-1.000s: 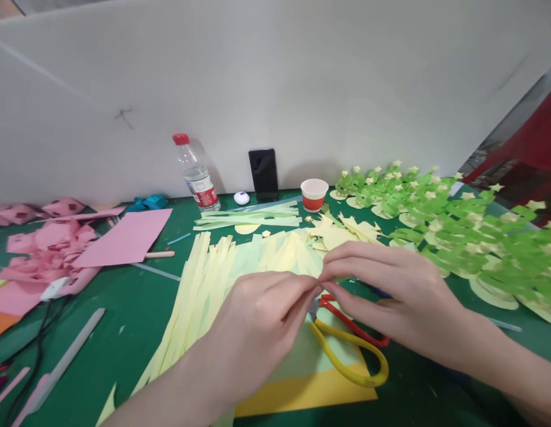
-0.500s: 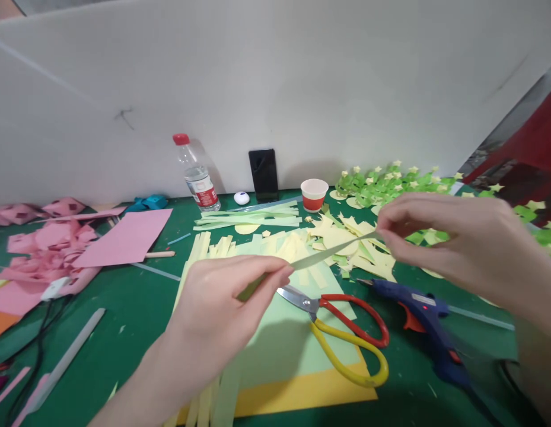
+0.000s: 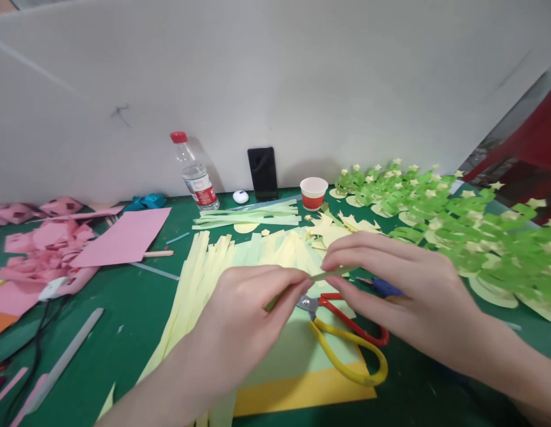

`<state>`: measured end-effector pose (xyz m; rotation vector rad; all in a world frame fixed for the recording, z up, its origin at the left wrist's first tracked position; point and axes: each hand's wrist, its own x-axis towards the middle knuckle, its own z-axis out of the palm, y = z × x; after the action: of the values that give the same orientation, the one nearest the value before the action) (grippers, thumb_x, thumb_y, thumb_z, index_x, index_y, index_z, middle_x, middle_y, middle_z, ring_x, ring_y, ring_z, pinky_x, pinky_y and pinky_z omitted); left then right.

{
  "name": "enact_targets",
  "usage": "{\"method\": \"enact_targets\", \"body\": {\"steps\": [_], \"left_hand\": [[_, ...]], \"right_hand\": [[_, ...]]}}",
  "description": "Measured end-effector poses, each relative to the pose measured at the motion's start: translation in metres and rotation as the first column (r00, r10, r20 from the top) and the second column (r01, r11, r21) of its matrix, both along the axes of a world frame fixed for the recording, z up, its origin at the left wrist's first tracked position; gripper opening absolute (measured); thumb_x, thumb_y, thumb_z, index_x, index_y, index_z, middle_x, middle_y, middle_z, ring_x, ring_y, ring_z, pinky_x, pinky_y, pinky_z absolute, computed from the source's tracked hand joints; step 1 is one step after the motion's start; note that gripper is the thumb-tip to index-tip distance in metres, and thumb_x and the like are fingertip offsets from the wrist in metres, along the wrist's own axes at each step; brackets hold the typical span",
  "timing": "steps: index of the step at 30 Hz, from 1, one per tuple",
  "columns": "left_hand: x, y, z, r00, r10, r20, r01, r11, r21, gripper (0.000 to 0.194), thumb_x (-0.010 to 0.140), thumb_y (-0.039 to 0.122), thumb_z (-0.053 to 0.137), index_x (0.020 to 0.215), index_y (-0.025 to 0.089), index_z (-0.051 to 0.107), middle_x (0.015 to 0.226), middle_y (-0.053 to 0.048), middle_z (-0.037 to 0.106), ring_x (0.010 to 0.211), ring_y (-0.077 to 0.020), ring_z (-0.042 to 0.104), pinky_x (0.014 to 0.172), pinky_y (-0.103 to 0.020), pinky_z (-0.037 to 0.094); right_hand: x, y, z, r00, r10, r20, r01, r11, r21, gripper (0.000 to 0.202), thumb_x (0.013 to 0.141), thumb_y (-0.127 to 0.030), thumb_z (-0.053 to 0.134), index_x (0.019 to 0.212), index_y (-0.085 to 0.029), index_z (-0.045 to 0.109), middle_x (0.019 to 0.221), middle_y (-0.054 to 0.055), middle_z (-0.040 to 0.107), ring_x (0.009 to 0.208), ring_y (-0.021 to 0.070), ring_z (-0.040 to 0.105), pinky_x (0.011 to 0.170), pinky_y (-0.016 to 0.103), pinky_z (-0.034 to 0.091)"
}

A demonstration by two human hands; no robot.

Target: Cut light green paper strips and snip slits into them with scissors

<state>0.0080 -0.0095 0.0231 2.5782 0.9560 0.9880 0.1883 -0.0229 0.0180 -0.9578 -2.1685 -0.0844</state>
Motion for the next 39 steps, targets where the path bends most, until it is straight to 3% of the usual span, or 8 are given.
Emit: {"method": "enact_targets", "body": {"steps": [7, 14, 21, 26, 28, 33, 36, 39], "left_hand": [[0.002, -0.004, -0.009, 0.998, -0.065, -0.008, 0.065, 0.997, 0.044, 0.018, 0.086, 0.012, 0.050, 0.074, 0.013, 0.064, 0.068, -0.003, 0.071, 0.053, -0.0118, 0.063, 0.050, -0.019, 0.047], [0.001, -0.003, -0.007, 0.997, -0.054, -0.047, 0.057, 0.997, 0.048, 0.023, 0.087, 0.011, 0.047, 0.073, 0.013, 0.064, 0.068, -0.003, 0.071, 0.054, -0.0126, 0.064, 0.049, -0.019, 0.046], [-0.011, 0.004, 0.008, 0.996, 0.090, -0.025, -0.089, 0.995, 0.039, 0.019, 0.084, 0.013, 0.051, 0.070, 0.015, 0.064, 0.062, 0.003, 0.069, 0.048, -0.0081, 0.061, 0.047, -0.015, 0.042], [-0.014, 0.005, 0.007, 0.987, 0.161, -0.017, -0.160, 0.986, 0.034, 0.017, 0.082, 0.012, 0.054, 0.069, 0.015, 0.065, 0.063, 0.003, 0.069, 0.051, -0.0082, 0.062, 0.048, -0.014, 0.043], [-0.013, 0.005, 0.005, 0.993, 0.116, -0.017, -0.115, 0.992, 0.048, 0.015, 0.081, 0.012, 0.056, 0.070, 0.014, 0.066, 0.064, 0.002, 0.070, 0.052, -0.0087, 0.063, 0.050, -0.014, 0.044], [-0.003, 0.006, -0.006, 0.998, -0.058, -0.017, 0.059, 0.997, 0.041, 0.011, 0.082, 0.010, 0.058, 0.084, 0.012, 0.068, 0.075, 0.000, 0.073, 0.063, -0.0095, 0.067, 0.060, -0.012, 0.048], [0.001, 0.005, -0.015, 0.993, -0.113, -0.014, 0.114, 0.993, 0.019, 0.015, 0.083, 0.006, 0.054, 0.090, 0.011, 0.066, 0.083, -0.002, 0.073, 0.071, -0.0103, 0.067, 0.067, -0.014, 0.049], [0.002, 0.005, -0.022, 0.992, -0.121, -0.032, 0.122, 0.992, 0.018, 0.015, 0.085, 0.008, 0.051, 0.086, 0.014, 0.065, 0.080, -0.003, 0.072, 0.070, -0.0131, 0.067, 0.063, -0.018, 0.050]], "right_hand": [[-0.002, -0.001, -0.006, 0.995, 0.093, -0.028, -0.095, 0.991, -0.090, 0.016, 0.085, -0.009, 0.045, 0.078, -0.016, 0.058, 0.079, 0.006, 0.066, 0.071, 0.0143, 0.062, 0.061, 0.022, 0.050], [0.003, 0.002, -0.002, 0.997, 0.064, 0.038, -0.058, 0.988, -0.146, 0.017, 0.081, -0.006, 0.042, 0.071, -0.017, 0.052, 0.067, 0.002, 0.058, 0.056, 0.0116, 0.054, 0.049, 0.022, 0.042], [0.043, 0.021, 0.011, 0.986, -0.128, 0.106, 0.132, 0.991, -0.027, 0.015, 0.079, -0.012, 0.047, 0.066, -0.020, 0.048, 0.065, 0.000, 0.061, 0.048, 0.0098, 0.055, 0.046, 0.022, 0.042], [0.069, 0.031, 0.017, 0.873, -0.455, 0.177, 0.447, 0.891, 0.082, 0.021, 0.084, -0.023, 0.044, 0.063, -0.022, 0.047, 0.057, 0.001, 0.061, 0.046, 0.0140, 0.056, 0.046, 0.027, 0.038], [0.065, 0.026, 0.017, 0.863, -0.489, 0.129, 0.477, 0.871, 0.116, 0.018, 0.087, -0.023, 0.045, 0.071, -0.022, 0.052, 0.066, 0.003, 0.066, 0.052, 0.0154, 0.060, 0.051, 0.028, 0.040], [0.023, 0.003, 0.007, 0.966, -0.111, 0.233, 0.080, 0.987, 0.137, 0.030, 0.092, -0.031, 0.040, 0.091, -0.011, 0.062, 0.084, 0.011, 0.070, 0.080, 0.0213, 0.063, 0.069, 0.031, 0.045], [0.005, -0.004, -0.004, 0.959, 0.030, 0.280, -0.018, 0.999, -0.043, 0.033, 0.092, -0.018, 0.038, 0.070, -0.014, 0.064, 0.064, 0.005, 0.064, 0.060, 0.0165, 0.056, 0.057, 0.028, 0.041], [-0.002, -0.004, -0.010, 0.965, 0.019, 0.262, -0.001, 0.998, -0.069, 0.036, 0.086, -0.009, 0.040, 0.057, -0.016, 0.059, 0.052, 0.002, 0.056, 0.048, 0.0138, 0.046, 0.049, 0.026, 0.034]]}}
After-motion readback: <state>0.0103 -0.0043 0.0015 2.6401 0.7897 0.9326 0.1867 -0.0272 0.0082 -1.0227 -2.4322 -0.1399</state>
